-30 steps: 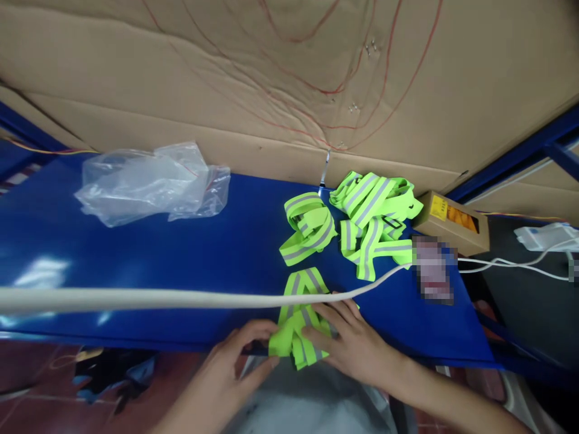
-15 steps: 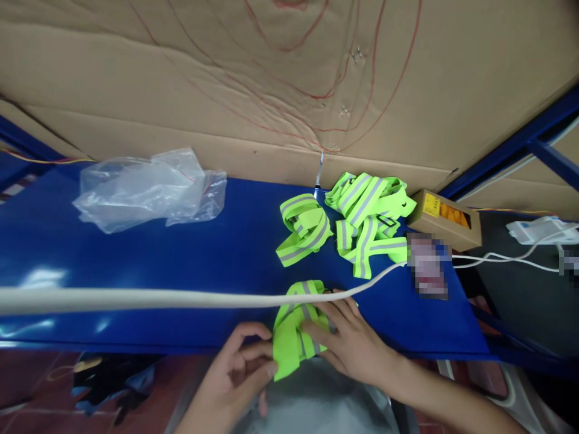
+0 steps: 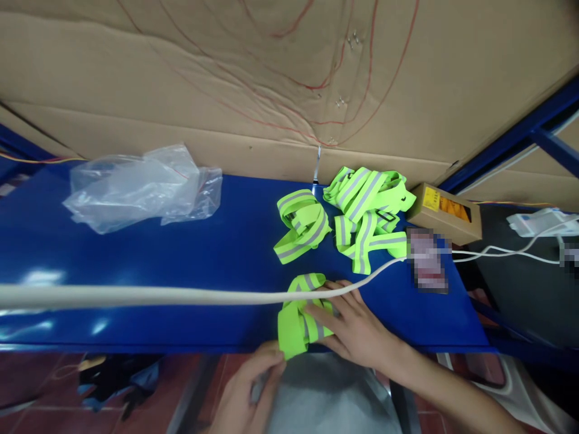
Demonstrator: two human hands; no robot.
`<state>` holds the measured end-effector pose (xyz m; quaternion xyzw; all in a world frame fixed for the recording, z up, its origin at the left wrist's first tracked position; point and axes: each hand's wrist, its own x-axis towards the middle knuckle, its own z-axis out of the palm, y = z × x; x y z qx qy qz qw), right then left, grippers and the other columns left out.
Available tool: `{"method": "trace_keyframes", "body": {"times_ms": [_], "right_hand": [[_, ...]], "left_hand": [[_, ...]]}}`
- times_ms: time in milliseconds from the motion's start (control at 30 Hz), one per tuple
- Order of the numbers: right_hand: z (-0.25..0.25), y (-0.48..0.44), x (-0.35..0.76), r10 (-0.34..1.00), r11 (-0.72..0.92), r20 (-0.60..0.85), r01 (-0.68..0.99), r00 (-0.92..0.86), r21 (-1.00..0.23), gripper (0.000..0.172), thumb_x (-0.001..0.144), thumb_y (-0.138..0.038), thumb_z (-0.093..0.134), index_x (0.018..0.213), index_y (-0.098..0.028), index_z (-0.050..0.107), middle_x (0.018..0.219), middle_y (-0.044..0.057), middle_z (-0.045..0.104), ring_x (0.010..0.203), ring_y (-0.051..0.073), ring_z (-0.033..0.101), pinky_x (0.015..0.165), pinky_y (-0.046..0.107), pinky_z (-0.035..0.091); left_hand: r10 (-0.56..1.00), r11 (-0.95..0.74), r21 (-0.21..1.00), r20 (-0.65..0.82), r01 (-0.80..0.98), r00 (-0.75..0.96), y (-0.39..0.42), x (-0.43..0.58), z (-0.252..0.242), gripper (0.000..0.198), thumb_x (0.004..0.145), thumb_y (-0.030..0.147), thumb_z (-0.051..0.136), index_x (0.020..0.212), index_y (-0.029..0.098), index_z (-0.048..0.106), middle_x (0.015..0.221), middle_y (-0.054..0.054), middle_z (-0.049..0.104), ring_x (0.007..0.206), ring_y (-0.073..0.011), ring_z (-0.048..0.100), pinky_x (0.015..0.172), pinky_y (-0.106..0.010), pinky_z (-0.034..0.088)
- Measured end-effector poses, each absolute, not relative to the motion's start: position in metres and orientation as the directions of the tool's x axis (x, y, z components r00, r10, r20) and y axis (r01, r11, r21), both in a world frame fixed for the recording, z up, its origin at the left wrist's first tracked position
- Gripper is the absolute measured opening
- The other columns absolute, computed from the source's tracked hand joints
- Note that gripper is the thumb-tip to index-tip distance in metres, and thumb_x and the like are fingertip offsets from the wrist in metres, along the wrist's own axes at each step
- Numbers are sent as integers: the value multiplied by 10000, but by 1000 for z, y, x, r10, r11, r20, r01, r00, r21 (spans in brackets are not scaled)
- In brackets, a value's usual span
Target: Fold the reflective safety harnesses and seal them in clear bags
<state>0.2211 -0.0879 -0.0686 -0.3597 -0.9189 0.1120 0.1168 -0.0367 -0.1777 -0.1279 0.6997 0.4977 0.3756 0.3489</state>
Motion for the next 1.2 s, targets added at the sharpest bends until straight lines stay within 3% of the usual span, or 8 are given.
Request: {"method": "trace_keyframes", "body": {"times_ms": [133, 333, 633, 733, 833, 933, 1100, 1200], "right_hand": [[-69, -91, 219, 704, 704, 142, 658, -696, -267, 542, 972, -361, 624, 1485, -238, 497, 1455, 172, 528, 1399, 361, 415, 1132, 595, 350], [-74, -94, 217, 691, 722, 208, 656, -692, -218, 533, 970, -446, 635, 1437, -208, 534, 1403, 183, 563, 1379, 357, 439, 1131, 577, 352], [-79, -104, 223, 589, 799, 281, 598, -757, -65, 535, 971, -225, 631, 1462, -402, 510, 1311, 53, 630, 1322, 313, 495, 1138, 550, 345], [-78, -101, 224, 590, 800, 311, 593, -745, -97, 443, 983, -334, 632, 1416, -394, 556, 1218, 47, 660, 1267, 286, 524, 1127, 515, 348], [-78, -97, 223, 588, 804, 303, 584, -750, -113, 424, 983, -438, 627, 1397, -366, 573, 1171, 55, 670, 1201, 266, 548, 1088, 478, 359], [-82, -94, 223, 570, 817, 299, 567, -765, -108, 460, 985, -517, 601, 1365, -258, 597, 1168, 87, 672, 1144, 270, 558, 1039, 470, 374], [-91, -95, 224, 560, 818, 382, 563, -735, -116, 408, 984, -509, 601, 1255, -206, 643, 1135, 109, 667, 1129, 278, 559, 1009, 453, 401], [-89, -97, 224, 611, 775, 401, 620, -683, -124, 576, 952, -557, 630, 1366, -160, 588, 1211, 154, 657, 1137, 291, 564, 1019, 461, 423]], "left_hand": [[961, -272, 916, 245, 294, 128, -169, -25, -117, 540, 935, 130, 408, 1296, 519, 511, 1318, -8, 637, 958, -226, 757, 635, -373, 695], [848, -488, 569, 489, 662, 205, -153, -21, -96, 672, 858, 8, 514, 1347, 467, 546, 1026, -29, 705, 986, -254, 690, 798, -471, 633], [838, -529, 727, 366, 438, 405, -133, -32, -71, 440, 884, 70, 448, 1207, 334, 587, 1010, -56, 685, 1011, -219, 678, 843, -359, 628], [884, -452, 690, 261, 565, 388, -120, -35, -68, 389, 941, 229, 540, 1327, 280, 546, 1284, -120, 632, 1186, -259, 641, 944, -406, 608], [886, -435, 617, 161, 656, 436, -113, -26, -76, 861, 855, 571, 699, 1560, 237, 337, 1577, -203, 404, 1439, -416, 429, 1096, -603, 492], [862, -438, 666, 121, 604, 492, -115, -13, -87, 1149, 726, 743, 737, 1618, 250, 205, 1575, -209, 410, 1440, -436, 428, 1109, -626, 478], [898, -372, 766, 155, 524, 411, -118, -6, -90, 852, 848, 485, 754, 1555, 269, 331, 1467, -160, 523, 1328, -321, 576, 1078, -477, 557], [878, -428, 745, 208, 512, 432, -114, -5, -90, 704, 886, 385, 734, 1505, 273, 418, 1423, -136, 553, 1309, -287, 595, 1085, -438, 559]]}}
